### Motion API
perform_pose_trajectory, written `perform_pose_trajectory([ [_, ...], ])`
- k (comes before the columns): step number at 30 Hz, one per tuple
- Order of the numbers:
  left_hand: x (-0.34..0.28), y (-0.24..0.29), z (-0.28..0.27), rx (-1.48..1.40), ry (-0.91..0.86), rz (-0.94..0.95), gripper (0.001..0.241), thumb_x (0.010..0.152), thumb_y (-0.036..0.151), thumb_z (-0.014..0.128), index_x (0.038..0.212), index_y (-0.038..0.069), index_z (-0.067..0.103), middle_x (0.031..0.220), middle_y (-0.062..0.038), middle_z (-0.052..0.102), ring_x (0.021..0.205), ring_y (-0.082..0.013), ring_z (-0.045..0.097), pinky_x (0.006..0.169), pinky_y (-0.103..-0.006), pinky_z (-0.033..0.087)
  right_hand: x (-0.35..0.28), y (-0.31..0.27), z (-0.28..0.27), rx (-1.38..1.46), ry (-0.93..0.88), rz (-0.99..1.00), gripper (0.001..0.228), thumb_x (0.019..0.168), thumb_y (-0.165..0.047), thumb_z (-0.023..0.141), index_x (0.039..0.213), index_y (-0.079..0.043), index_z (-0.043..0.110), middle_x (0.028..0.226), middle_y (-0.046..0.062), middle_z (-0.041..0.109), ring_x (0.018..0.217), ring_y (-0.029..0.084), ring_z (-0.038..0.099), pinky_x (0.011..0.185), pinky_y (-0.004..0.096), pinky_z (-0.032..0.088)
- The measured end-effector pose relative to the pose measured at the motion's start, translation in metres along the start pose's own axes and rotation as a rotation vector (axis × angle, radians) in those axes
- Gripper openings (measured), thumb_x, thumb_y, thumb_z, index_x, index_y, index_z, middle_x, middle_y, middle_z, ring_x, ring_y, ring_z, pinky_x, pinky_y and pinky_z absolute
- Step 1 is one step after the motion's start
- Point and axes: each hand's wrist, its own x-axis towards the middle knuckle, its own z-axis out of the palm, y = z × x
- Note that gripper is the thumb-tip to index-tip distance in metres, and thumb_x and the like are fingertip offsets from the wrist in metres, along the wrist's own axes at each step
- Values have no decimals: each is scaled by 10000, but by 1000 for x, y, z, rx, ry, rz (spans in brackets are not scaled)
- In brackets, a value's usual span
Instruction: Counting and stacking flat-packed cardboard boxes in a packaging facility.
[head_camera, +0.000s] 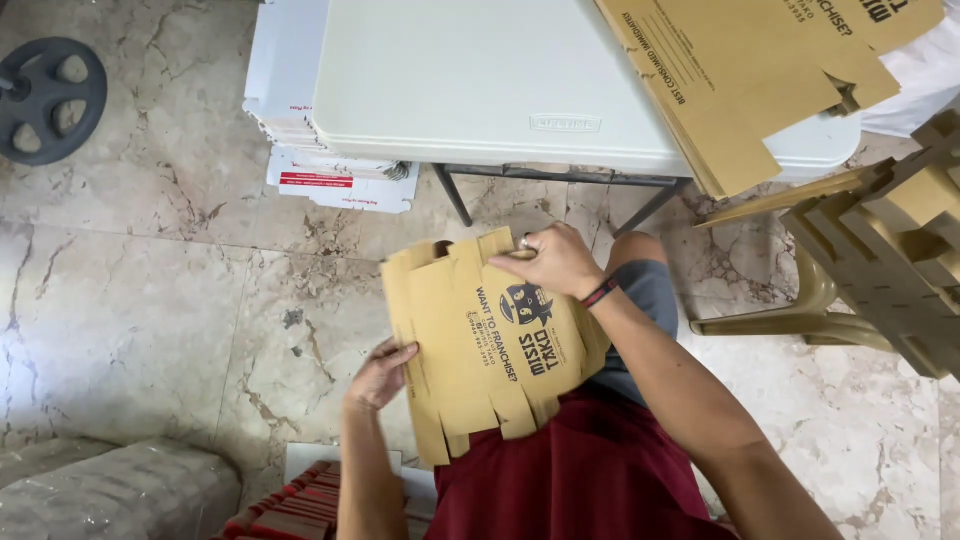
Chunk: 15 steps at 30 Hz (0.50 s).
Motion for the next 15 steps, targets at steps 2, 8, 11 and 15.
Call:
perform_pose_trajectory([
  [2,-50,64,56,270,160,-52,843,836,125,765,1573,-14,381,1360,-378,545,1108,-476,652,954,-646,509,-2,-27,-14,-309,2,9,651,846,-459,797,436,-70,476,352,114,444,356,268,496,467,312,407],
  [8,-61,161,185,849,265,902,513,1083,311,524,1500,17,470,1470,-270,497,1404,-479,439,1155,-615,385,-4,-80,-12,-545,-200,34,584,986,-538,639,600,-102,689,431,111,592,407,227,606,609,343,558],
  [11,-21,148,186,1063,113,827,541,1104,453,331,1023,51,683,886,-201,669,905,-426,674,862,-537,500,-9,-105,-16,-618,-246,-53,593,1035,-548,542,692,-96,714,495,89,631,465,230,655,618,355,562],
  [15,33,102,135,901,20,838,500,1104,382,301,775,185,622,667,-52,532,686,-243,542,702,-374,436,-9,-81,-22,-403,-135,-235,543,981,-543,648,715,-78,728,548,81,644,487,214,643,520,296,530],
])
